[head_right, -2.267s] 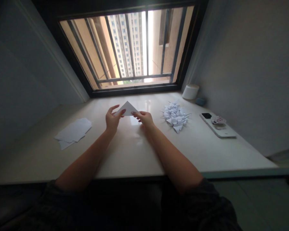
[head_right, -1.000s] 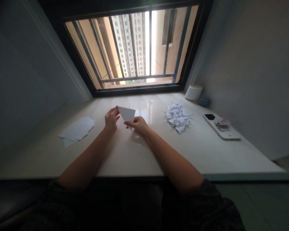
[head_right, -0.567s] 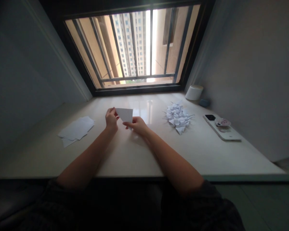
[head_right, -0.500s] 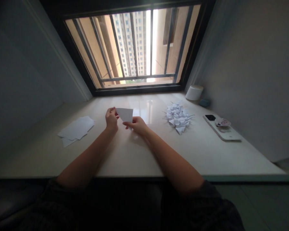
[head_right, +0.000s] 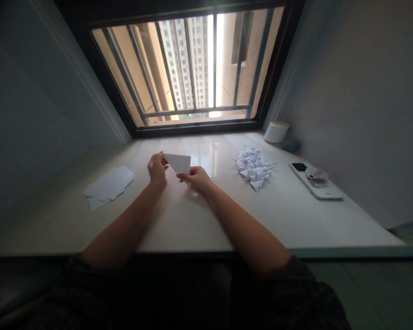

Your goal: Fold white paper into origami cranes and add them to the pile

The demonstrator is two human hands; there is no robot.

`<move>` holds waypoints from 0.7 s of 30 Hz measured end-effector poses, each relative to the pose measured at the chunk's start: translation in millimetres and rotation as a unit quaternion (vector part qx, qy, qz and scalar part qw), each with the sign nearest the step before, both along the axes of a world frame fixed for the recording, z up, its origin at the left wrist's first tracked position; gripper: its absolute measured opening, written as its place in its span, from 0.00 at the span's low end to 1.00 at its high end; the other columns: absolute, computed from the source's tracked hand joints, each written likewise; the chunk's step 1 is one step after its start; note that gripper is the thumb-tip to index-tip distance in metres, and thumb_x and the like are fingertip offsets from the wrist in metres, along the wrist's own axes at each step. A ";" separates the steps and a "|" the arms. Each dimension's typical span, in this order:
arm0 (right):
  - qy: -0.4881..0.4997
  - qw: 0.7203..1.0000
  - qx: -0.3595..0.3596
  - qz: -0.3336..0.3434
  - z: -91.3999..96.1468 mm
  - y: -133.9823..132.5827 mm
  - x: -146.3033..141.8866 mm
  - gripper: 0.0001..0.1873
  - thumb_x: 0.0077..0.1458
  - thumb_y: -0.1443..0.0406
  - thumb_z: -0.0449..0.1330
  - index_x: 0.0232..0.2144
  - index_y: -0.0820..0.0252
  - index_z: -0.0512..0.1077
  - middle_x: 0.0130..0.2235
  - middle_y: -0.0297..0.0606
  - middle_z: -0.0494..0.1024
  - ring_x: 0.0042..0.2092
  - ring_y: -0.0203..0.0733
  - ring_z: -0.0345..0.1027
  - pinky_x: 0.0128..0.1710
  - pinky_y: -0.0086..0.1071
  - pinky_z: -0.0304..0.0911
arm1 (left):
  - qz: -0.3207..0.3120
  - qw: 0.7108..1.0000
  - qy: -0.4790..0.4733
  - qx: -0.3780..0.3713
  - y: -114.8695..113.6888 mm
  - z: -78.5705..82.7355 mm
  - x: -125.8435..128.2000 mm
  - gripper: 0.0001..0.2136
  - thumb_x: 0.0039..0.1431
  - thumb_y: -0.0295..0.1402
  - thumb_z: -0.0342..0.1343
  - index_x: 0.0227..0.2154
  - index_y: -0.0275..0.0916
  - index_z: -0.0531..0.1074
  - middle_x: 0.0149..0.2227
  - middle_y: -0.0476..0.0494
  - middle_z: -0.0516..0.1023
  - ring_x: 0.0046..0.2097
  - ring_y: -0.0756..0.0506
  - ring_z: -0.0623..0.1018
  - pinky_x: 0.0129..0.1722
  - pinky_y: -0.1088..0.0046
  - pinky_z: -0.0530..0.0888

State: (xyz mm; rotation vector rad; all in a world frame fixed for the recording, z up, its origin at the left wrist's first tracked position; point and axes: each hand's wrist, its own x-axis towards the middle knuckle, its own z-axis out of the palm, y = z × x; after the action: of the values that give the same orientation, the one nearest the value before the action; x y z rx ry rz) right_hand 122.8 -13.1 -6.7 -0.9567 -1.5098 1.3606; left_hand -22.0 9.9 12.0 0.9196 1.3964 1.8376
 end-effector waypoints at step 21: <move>-0.050 0.917 0.207 -0.337 7.2 13.9 20.2 0.13 0.47 0.54 0.65 0.28 0.57 0.79 0.32 0.37 0.78 0.33 0.40 0.67 0.33 0.33 0.62 | -0.240 0.963 0.102 -0.074 -13.8 2.0 16.4 0.27 0.52 0.56 0.54 0.39 0.35 0.76 0.35 0.36 0.81 0.37 0.41 0.80 0.41 0.66 0.70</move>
State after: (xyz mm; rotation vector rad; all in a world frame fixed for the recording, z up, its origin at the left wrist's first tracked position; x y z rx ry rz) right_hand 142.9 0.7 0.5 -1.1313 -1.2850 0.4827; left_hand -5.6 -3.8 14.0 1.2675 1.2684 1.2893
